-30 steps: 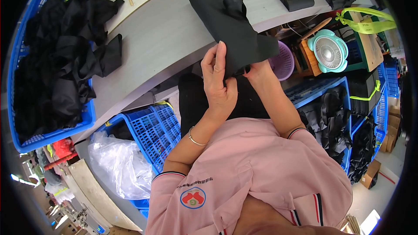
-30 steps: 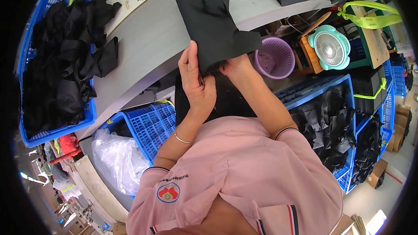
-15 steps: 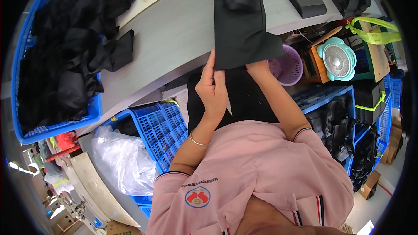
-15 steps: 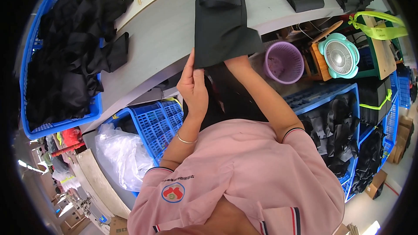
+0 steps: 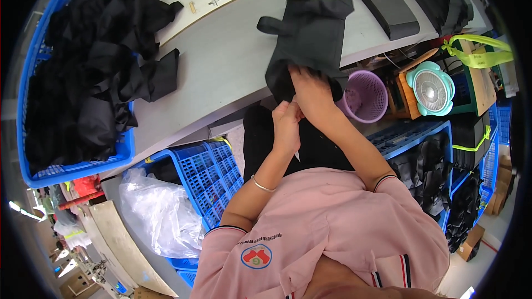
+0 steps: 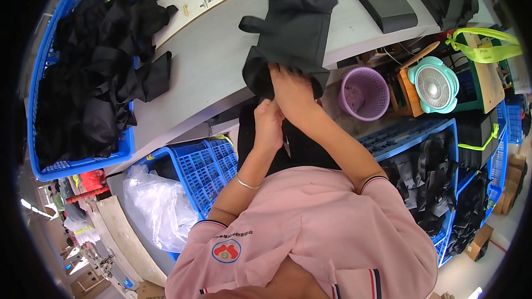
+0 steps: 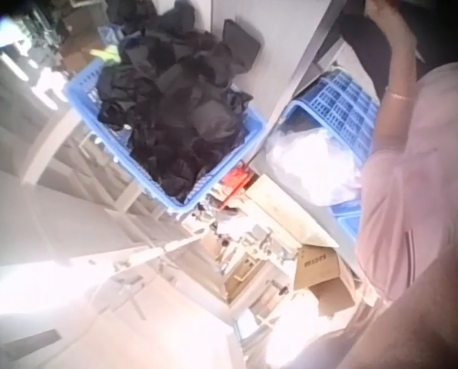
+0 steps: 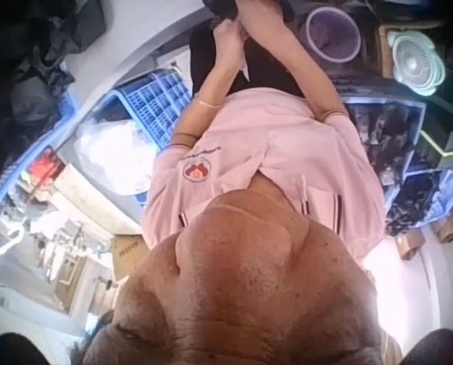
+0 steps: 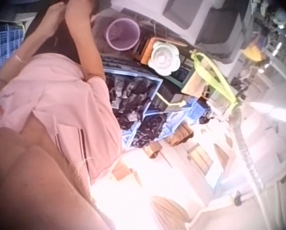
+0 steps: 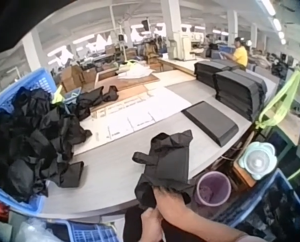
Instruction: Inspecting and organizing black fabric sleeves or components in a manufacturing workshop.
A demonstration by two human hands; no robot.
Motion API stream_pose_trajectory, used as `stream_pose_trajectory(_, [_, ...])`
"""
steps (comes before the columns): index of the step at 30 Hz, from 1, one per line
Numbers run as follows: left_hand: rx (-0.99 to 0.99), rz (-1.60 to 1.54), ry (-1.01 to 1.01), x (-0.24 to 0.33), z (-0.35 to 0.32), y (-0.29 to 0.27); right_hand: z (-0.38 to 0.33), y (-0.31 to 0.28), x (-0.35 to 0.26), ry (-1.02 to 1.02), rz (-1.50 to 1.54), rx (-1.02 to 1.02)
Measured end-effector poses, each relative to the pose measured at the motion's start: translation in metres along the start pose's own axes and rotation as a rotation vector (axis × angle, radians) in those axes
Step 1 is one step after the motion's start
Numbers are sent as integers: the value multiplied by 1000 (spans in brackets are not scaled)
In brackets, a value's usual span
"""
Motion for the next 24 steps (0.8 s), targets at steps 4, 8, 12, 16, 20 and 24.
stream_pose_trajectory(4, [-77,-40,-7,-2,4,5,-4,-28,-21,-317,-185,502])
stream_pose_trajectory(8, [8,-15,0,-11,8,-5,9,0,-4,-40,-8,76])
stream_pose_trajectory(12, [0,76,18,-15,5,-14,1,1,-10,-405,-257,428])
stream_pose_trajectory(16, [166,153,366,17,5,-21,-2,15,1,-133,-27,115])
stream_pose_trajectory(20, [432,537,711,63,-7,-21,-12,15,-9,-255,-88,155])
stream_pose_trajectory(24, [285,651,537,69,-36,-8,-13,16,-2,-355,-182,26])
Point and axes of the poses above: each hand's wrist, its own z-axis towards the middle knuckle, its own y-axis out of the palm, x = y × z, the point moved 4 cm from there along z, towards the middle knuckle, and after that the axes turned 4 degrees about -y, right-handed, at the moved point
